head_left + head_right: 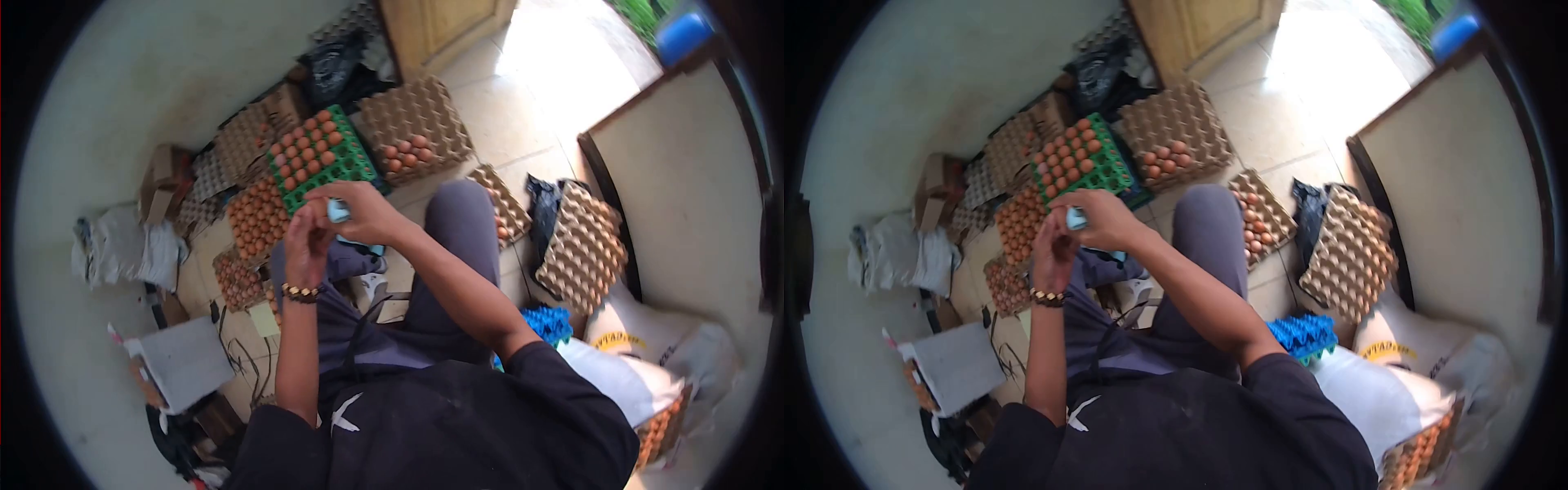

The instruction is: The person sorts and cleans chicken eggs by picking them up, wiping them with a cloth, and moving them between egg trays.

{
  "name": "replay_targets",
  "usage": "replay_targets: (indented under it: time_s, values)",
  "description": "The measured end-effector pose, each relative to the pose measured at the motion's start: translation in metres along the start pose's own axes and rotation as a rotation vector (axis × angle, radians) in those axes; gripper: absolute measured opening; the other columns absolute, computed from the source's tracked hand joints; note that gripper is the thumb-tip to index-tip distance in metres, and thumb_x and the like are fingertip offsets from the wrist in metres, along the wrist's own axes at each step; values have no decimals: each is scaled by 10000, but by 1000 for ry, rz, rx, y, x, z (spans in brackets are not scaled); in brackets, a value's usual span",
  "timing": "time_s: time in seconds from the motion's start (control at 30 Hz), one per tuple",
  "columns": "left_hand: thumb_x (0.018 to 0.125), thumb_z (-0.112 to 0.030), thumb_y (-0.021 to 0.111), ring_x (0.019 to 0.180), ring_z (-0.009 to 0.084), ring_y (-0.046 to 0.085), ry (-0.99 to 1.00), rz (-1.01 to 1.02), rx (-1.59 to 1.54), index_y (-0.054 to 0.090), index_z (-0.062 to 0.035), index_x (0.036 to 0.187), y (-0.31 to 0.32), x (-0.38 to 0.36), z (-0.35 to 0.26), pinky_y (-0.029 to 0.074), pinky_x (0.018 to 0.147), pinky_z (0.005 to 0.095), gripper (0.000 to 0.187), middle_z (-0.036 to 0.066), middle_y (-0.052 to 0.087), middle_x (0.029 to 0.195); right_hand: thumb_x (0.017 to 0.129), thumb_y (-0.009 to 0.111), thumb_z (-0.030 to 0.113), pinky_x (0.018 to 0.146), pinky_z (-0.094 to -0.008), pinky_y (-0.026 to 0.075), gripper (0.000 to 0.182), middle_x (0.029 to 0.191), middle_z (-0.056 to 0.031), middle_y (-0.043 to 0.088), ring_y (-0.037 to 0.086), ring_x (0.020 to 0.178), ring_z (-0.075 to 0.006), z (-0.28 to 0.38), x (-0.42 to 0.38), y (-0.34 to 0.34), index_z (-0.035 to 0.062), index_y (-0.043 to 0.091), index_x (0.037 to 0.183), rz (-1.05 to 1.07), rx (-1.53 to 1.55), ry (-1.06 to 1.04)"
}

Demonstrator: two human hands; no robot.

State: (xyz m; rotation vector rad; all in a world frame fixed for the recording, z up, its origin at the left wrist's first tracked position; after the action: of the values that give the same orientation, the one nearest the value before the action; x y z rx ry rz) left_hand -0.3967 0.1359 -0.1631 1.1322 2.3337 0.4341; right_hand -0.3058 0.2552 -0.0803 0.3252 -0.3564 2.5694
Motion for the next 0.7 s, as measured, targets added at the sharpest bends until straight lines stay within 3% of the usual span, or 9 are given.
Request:
replay_targets:
  time_s: [0.07,0.1,0.17,0.33,0.4,0.5,0.6,0.63,0.7]
  values:
    - [985,-352,576,983,150,641,-15,-78,55,580,-52,1191,-2,0,2,547,861,324,364,48,651,1123,740,691,65,840,-372,511,399,1008,-190,683,662,970,-341,-2,-1,-10,19,651,1134,-10,-49,-1]
    - [983,-336,585,978,153,644,-28,-95,118,565,-47,1199,5,-1,-1,544,852,314,362,60,647,1120,772,698,97,828,-366,511,358,972,-169,692,680,916,-309,-2,0,-19,12,650,1117,-51,12,-2]
    - [979,-305,602,966,157,651,-41,-137,246,537,-35,1214,14,-3,-9,537,835,295,364,85,640,1113,806,697,135,800,-357,514,327,938,-143,693,674,873,-259,-12,0,-58,8,651,1104,-268,117,37]
    - [949,-314,638,1094,230,614,116,-201,1046,522,-19,1261,-66,1,-32,492,929,340,445,149,607,1227,934,637,339,647,-266,498,365,853,-67,670,628,735,-116,-69,-21,-184,-3,656,1061,-724,295,207]
    - [936,-307,651,1136,261,589,131,-220,1274,532,-16,1251,-94,-6,-29,461,969,369,445,161,600,1236,954,588,453,556,-247,485,463,778,-54,640,605,651,-116,-98,-59,-217,-2,645,1023,-987,446,437]
    - [899,-279,677,1164,318,545,159,-214,1597,566,-11,1214,-121,-15,-19,400,1024,417,428,165,591,1212,951,560,510,485,-251,474,498,732,-48,614,578,591,-122,-170,-93,-234,19,632,998,-1240,809,466]
    - [881,-272,688,1166,319,526,169,-259,1622,580,-31,1208,-104,-10,-16,397,1024,418,421,144,549,1234,948,566,506,463,-253,475,468,737,-44,620,565,553,-125,-258,-118,-235,45,620,1008,-1204,1055,442]
    - [878,-270,691,1177,318,515,162,-244,1633,582,-35,1205,-97,-6,-14,397,1023,418,417,138,534,1240,927,617,483,462,-240,462,443,735,-25,617,559,545,-121,-273,-124,-231,46,639,991,-1230,1131,407]
    - [871,-267,697,1197,314,493,146,-217,1658,588,-44,1198,-87,3,-11,396,1021,417,410,127,502,1252,903,651,481,478,-242,468,450,740,-21,628,576,562,-123,-285,-142,-223,38,656,981,-1301,942,535]
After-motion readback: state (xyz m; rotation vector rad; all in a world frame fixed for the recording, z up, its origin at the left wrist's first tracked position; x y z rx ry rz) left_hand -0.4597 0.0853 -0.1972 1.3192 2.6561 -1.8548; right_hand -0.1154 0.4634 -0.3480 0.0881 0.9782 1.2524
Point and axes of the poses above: each hand's wrist, its own x-axis towards the middle knuckle, its own y-axis out of the palm, z = x × y, the point moved 9 cm from there along x, towards the middle knuckle
